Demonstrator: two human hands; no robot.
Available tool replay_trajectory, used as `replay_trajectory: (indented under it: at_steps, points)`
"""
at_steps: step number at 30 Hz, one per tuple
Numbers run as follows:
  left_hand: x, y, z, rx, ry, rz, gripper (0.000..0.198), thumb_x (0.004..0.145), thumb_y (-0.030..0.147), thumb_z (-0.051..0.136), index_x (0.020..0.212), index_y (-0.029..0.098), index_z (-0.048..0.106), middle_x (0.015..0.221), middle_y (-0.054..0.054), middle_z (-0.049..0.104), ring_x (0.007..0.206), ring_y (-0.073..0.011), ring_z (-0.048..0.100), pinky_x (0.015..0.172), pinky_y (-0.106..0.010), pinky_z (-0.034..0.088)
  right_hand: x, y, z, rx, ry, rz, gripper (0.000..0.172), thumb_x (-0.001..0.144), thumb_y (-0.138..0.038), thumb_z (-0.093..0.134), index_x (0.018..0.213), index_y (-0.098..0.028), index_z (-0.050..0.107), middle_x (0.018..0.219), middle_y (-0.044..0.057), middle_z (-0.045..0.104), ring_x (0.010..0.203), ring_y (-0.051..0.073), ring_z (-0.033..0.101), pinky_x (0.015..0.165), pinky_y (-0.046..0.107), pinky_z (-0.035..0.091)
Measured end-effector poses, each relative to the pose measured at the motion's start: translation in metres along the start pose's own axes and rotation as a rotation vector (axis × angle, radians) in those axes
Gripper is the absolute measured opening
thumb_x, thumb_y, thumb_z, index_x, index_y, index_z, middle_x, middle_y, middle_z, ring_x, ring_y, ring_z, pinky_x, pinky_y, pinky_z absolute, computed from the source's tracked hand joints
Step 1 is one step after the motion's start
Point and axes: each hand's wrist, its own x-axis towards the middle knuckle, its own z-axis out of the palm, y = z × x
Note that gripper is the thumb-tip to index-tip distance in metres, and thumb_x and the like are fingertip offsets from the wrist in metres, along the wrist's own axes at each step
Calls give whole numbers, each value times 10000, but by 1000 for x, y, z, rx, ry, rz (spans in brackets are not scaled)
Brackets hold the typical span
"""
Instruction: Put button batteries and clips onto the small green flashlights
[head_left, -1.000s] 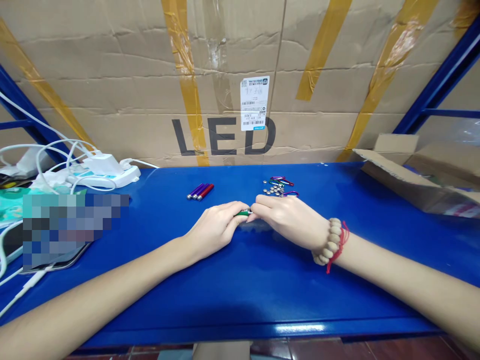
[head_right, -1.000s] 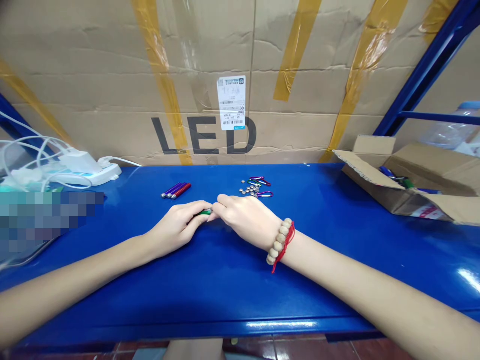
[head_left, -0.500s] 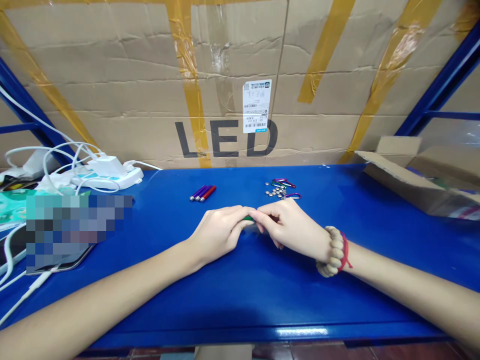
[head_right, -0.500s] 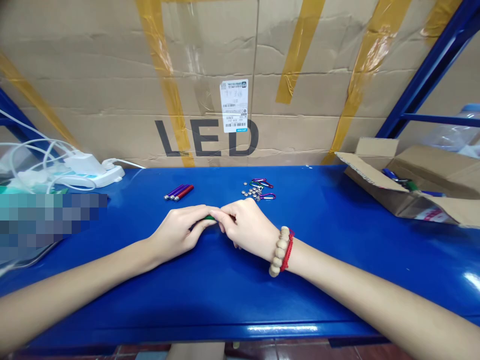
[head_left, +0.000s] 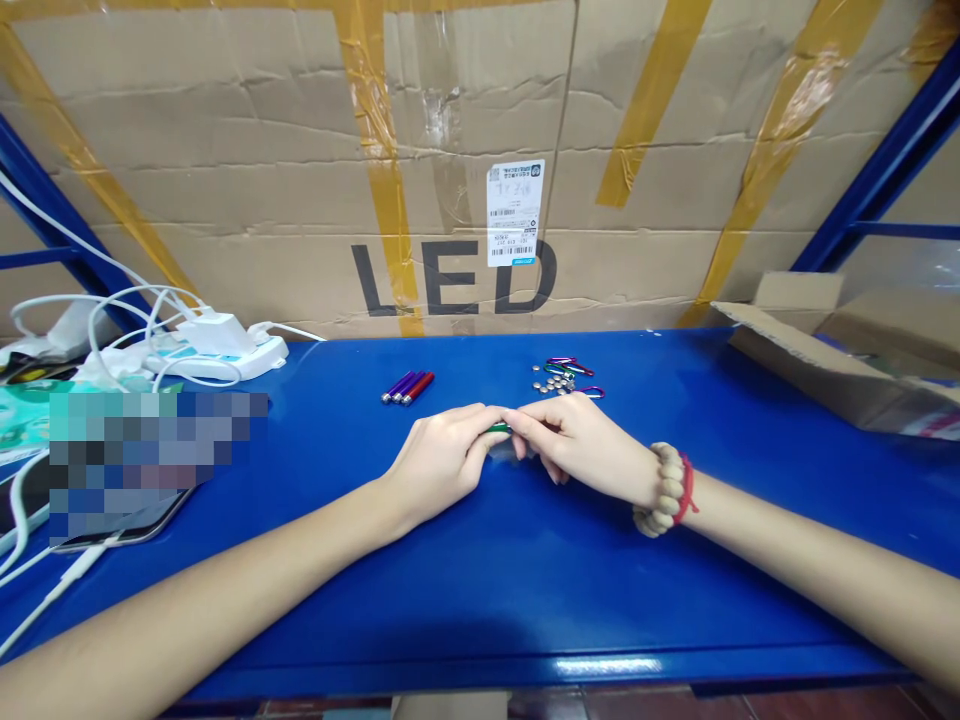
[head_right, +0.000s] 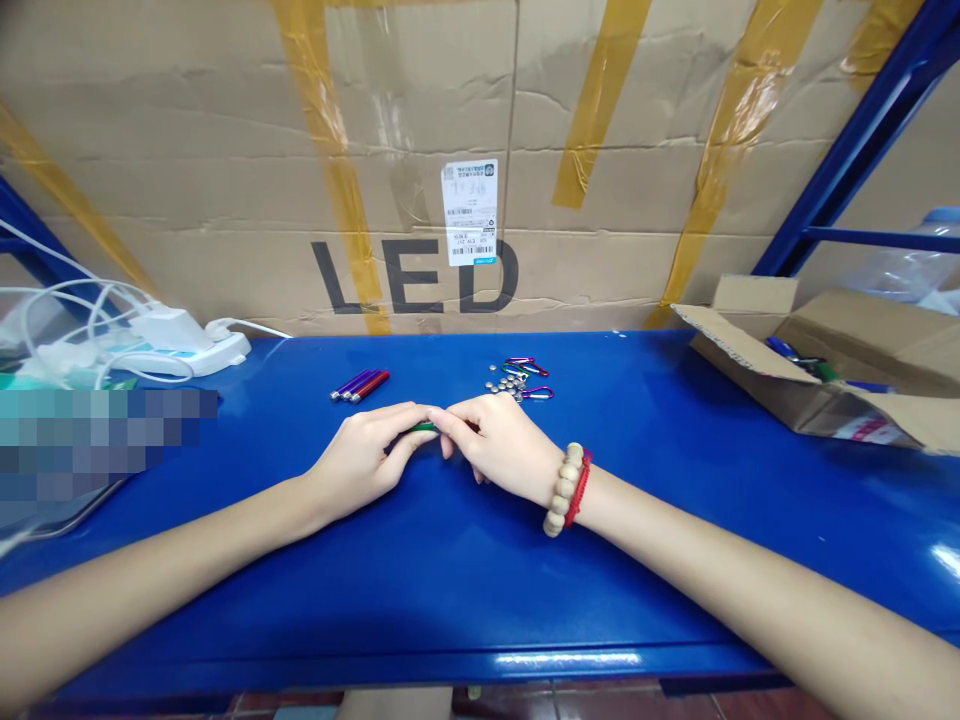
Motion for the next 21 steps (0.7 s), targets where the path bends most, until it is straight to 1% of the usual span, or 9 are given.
replay_trajectory:
  at_steps: [2,4,7,9,11,13,15,18,21]
  points:
    - [0,1,-1,-12,-12,-8,216,889,176,390,864,205,602,903,0,644,830,-137,601,781,-244,461,0,1,-2,-51,2,-37,474,898,-460,335,617,-154,563,370,-51,460,350,70,459,472,178,361]
    - [1,2,-1,-30,-23,-19,217,897,184,375,918,210,590,944,-3,642,857,-142,601,788,-248,461,1,3,-8,-185,74,-133,487,894,-479,344,625,-154,586,406,-38,484,386,71,461,477,187,334]
    - [2,3,-1,-51,-37,-33,223,906,206,364,987,215,571,962,-4,642,861,-144,603,764,-244,465,2,8,-19,-491,224,-381,453,856,-527,412,697,-164,631,543,-12,562,478,74,476,488,201,291]
    - [2,3,-1,-56,-44,-37,223,909,212,360,976,215,572,963,-2,642,857,-142,603,765,-243,461,3,10,-27,-685,239,-536,424,858,-527,416,767,-178,640,628,-6,589,501,69,472,480,210,263]
    - [2,2,0,-62,-55,-38,223,911,216,356,956,214,575,959,0,642,855,-142,602,768,-243,456,3,11,-32,-859,219,-639,409,893,-487,373,800,-185,634,670,-5,588,498,64,459,471,221,241]
    - [2,2,0,-61,-63,-41,220,911,222,359,952,212,575,952,-1,642,856,-146,600,758,-244,454,3,11,-34,-998,207,-695,412,925,-437,324,803,-181,623,681,-1,572,509,67,458,471,233,234]
    - [2,1,1,-56,-70,-45,218,910,216,361,966,209,572,959,-3,641,867,-151,597,750,-246,452,2,10,-35,-1084,179,-729,414,945,-393,290,795,-176,610,677,3,550,525,71,461,473,239,236]
    - [3,0,1,-47,-92,-29,220,907,198,360,967,206,571,949,-3,639,858,-152,594,738,-249,448,1,8,-35,-1149,124,-762,410,957,-348,267,771,-171,587,661,4,526,530,75,457,473,244,237]
    - [4,-1,1,-46,-108,-9,222,909,205,357,966,203,572,951,-7,637,851,-152,592,738,-252,448,0,7,-36,-1181,109,-762,407,957,-351,261,766,-172,573,658,6,520,526,77,454,468,245,235]
